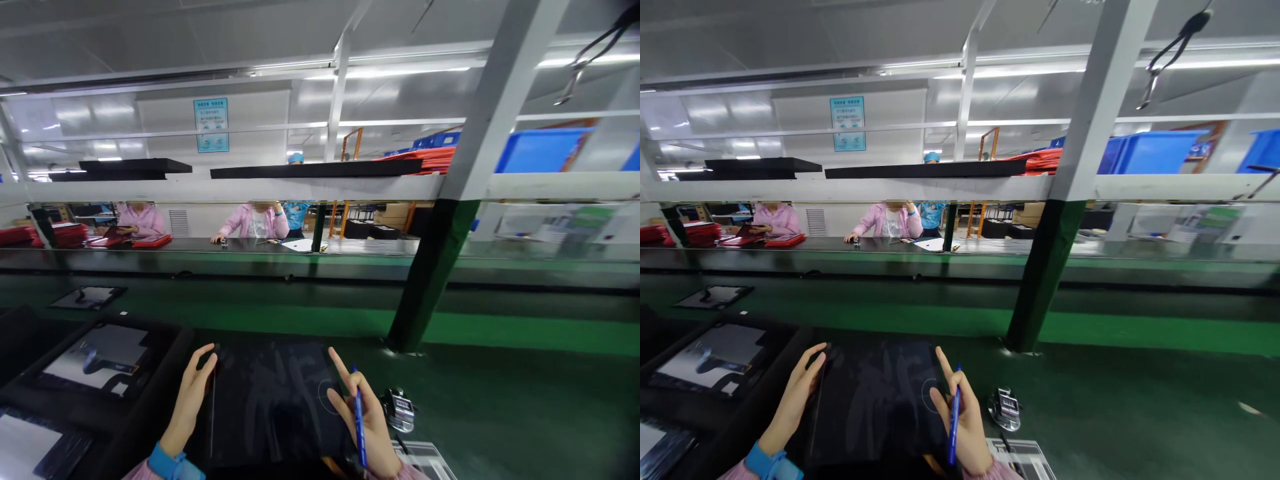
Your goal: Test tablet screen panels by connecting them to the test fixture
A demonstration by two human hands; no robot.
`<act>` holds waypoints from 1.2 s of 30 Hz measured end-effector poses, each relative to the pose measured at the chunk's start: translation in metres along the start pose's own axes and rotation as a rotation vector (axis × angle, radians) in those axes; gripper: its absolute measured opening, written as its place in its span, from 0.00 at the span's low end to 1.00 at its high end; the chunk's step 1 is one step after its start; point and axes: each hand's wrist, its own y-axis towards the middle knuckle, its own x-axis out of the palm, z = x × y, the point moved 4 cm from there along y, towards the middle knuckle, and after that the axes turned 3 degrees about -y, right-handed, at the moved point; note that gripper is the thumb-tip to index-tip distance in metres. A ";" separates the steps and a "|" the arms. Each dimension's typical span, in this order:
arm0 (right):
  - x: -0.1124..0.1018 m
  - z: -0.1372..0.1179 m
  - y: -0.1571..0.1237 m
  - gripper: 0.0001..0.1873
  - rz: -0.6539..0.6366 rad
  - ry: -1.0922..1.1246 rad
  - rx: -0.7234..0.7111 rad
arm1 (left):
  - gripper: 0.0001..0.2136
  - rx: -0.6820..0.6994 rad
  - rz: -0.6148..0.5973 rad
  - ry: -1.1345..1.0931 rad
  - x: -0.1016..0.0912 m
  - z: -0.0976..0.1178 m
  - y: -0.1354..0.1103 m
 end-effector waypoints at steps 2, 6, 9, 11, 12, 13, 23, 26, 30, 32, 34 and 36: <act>0.000 0.000 -0.002 0.24 -0.002 -0.008 -0.015 | 0.20 0.093 0.006 0.092 -0.002 -0.001 0.003; -0.002 -0.002 -0.002 0.23 0.018 -0.004 -0.048 | 0.17 0.231 0.041 0.180 -0.005 0.002 0.007; -0.004 -0.002 0.000 0.24 0.043 0.002 -0.039 | 0.15 0.355 0.022 0.260 -0.002 0.012 0.002; -0.005 -0.001 0.001 0.25 0.038 0.015 -0.009 | 0.14 0.415 -0.028 0.292 0.003 0.020 -0.005; -0.005 0.000 0.002 0.25 0.036 0.032 0.007 | 0.14 0.422 -0.071 0.282 0.005 0.024 -0.010; -0.006 0.001 0.002 0.25 0.038 0.051 0.023 | 0.14 0.411 -0.118 0.249 0.007 0.027 -0.014; -0.025 0.006 0.011 0.25 0.144 -0.030 -0.072 | 0.27 0.292 -0.310 -0.152 0.013 0.025 -0.026; -0.024 0.004 0.010 0.25 0.148 -0.015 -0.057 | 0.56 0.094 -0.294 -0.377 0.024 0.004 -0.026; -0.019 -0.001 0.008 0.25 0.154 0.028 -0.036 | 0.40 -0.469 -0.089 -0.604 0.039 -0.034 -0.037; -0.017 -0.005 0.008 0.25 0.088 0.044 0.001 | 0.31 -0.572 -0.040 -0.653 0.043 -0.040 -0.042; -0.015 -0.008 0.009 0.24 -0.032 0.039 0.060 | 0.26 -0.573 -0.046 -0.682 0.045 -0.038 -0.043; -0.015 -0.009 0.009 0.24 -0.145 0.001 0.095 | 0.24 -0.542 -0.018 -0.688 0.044 -0.034 -0.041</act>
